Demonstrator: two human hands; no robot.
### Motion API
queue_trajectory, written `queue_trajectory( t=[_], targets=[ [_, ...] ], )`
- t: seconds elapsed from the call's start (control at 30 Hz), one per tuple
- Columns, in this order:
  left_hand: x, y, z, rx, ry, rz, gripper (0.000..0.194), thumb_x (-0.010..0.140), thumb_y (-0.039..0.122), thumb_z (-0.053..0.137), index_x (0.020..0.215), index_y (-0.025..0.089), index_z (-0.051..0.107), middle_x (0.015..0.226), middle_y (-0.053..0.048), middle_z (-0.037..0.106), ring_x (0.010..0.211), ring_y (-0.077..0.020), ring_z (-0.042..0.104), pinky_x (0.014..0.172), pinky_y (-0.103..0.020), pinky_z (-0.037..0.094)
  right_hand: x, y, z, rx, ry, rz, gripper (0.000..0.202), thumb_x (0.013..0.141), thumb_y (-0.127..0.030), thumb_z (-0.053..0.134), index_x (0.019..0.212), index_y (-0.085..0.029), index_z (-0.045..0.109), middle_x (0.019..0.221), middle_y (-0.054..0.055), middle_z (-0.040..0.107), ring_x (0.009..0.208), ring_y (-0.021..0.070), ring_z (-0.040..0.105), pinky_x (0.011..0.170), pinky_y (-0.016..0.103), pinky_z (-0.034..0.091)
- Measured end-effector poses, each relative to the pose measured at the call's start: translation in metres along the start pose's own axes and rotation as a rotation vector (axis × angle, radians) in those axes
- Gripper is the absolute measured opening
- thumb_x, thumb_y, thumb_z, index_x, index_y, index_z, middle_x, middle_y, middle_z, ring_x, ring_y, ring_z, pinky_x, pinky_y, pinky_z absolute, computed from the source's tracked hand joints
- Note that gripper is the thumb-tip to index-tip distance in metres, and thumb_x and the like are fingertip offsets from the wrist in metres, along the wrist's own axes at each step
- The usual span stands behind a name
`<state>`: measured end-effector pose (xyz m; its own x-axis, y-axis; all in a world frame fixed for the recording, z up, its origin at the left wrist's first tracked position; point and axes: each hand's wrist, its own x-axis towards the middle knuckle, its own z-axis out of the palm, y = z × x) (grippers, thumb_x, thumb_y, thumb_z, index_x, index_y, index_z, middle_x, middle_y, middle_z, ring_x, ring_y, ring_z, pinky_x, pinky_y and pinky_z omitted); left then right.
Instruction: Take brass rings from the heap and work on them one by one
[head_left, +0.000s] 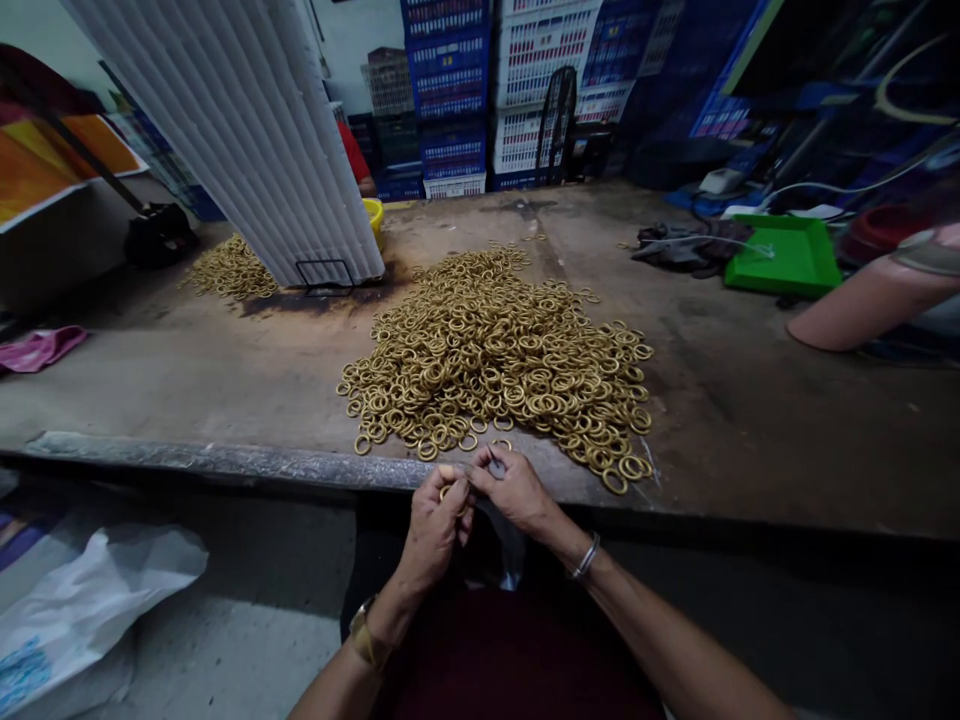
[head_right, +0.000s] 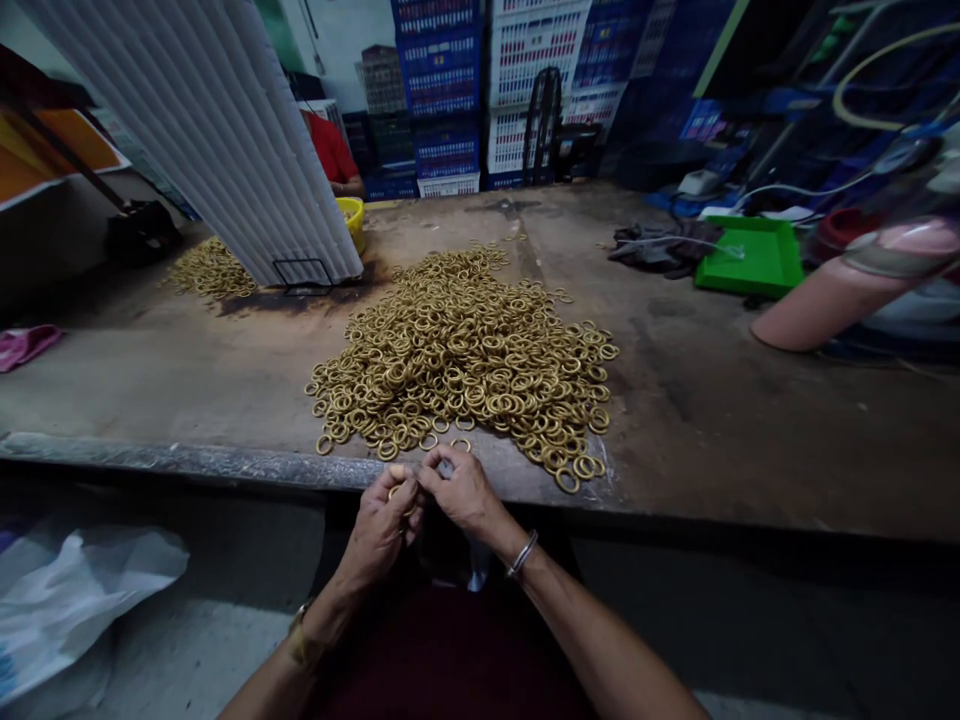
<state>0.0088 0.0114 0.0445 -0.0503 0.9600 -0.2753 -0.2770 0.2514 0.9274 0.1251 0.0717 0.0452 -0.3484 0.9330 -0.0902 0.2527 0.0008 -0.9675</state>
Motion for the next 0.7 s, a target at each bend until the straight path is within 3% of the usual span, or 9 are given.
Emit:
queue_trajectory(
  t=[0.13,0.33,0.47,0.6,0.7],
  targets=[
    [-0.003,0.001,0.002,0.084,-0.007,0.003,0.021,0.081,0.038,0.049,0.08,0.017,0.046,0.059,0.005,0.047,0.04,-0.003,0.037,0.037,-0.014,0.031,0.0,-0.002,0.0,0.023,-0.028,0.015,0.019,0.07,-0.034,0.054,0.064,-0.016,0.053,0.058,-0.004,0.049,0.056,0.0083,0.044,0.055,0.019,0.037],
    [-0.004,-0.003,0.004,-0.021,0.002,-0.041,0.021,0.08,0.04,0.049,0.08,0.019,0.043,0.062,0.005,0.049,0.041,-0.0031,0.038,0.036,-0.013,0.03,0.001,0.004,-0.004,0.024,-0.012,0.041,0.016,0.074,-0.028,0.046,0.065,-0.016,0.053,0.053,-0.004,0.047,0.05,0.0081,0.041,0.049,0.019,0.033],
    [-0.002,-0.003,0.003,-0.047,0.048,-0.028,0.021,0.079,0.039,0.05,0.081,0.02,0.042,0.063,0.005,0.049,0.042,-0.0036,0.04,0.037,-0.013,0.03,-0.003,0.005,-0.008,-0.2,0.052,-0.098,0.016,0.076,-0.024,0.045,0.065,-0.017,0.055,0.057,-0.002,0.051,0.054,0.0093,0.045,0.054,0.02,0.033],
    [0.0,-0.001,0.002,-0.01,0.077,0.017,0.022,0.079,0.04,0.051,0.08,0.019,0.043,0.057,0.006,0.046,0.041,-0.0039,0.038,0.036,-0.014,0.03,-0.009,0.006,-0.007,-0.447,-0.066,-0.288,0.013,0.077,-0.019,0.044,0.069,-0.018,0.055,0.057,-0.001,0.053,0.053,0.0098,0.044,0.053,0.02,0.03],
    [-0.001,0.002,0.003,0.037,0.083,0.03,0.025,0.078,0.043,0.05,0.079,0.019,0.044,0.049,0.008,0.041,0.038,-0.004,0.035,0.036,-0.014,0.028,-0.011,0.006,-0.006,-0.579,-0.129,-0.329,0.011,0.072,-0.012,0.045,0.073,-0.018,0.055,0.062,0.0,0.057,0.057,0.0109,0.047,0.054,0.02,0.028]
  ],
)
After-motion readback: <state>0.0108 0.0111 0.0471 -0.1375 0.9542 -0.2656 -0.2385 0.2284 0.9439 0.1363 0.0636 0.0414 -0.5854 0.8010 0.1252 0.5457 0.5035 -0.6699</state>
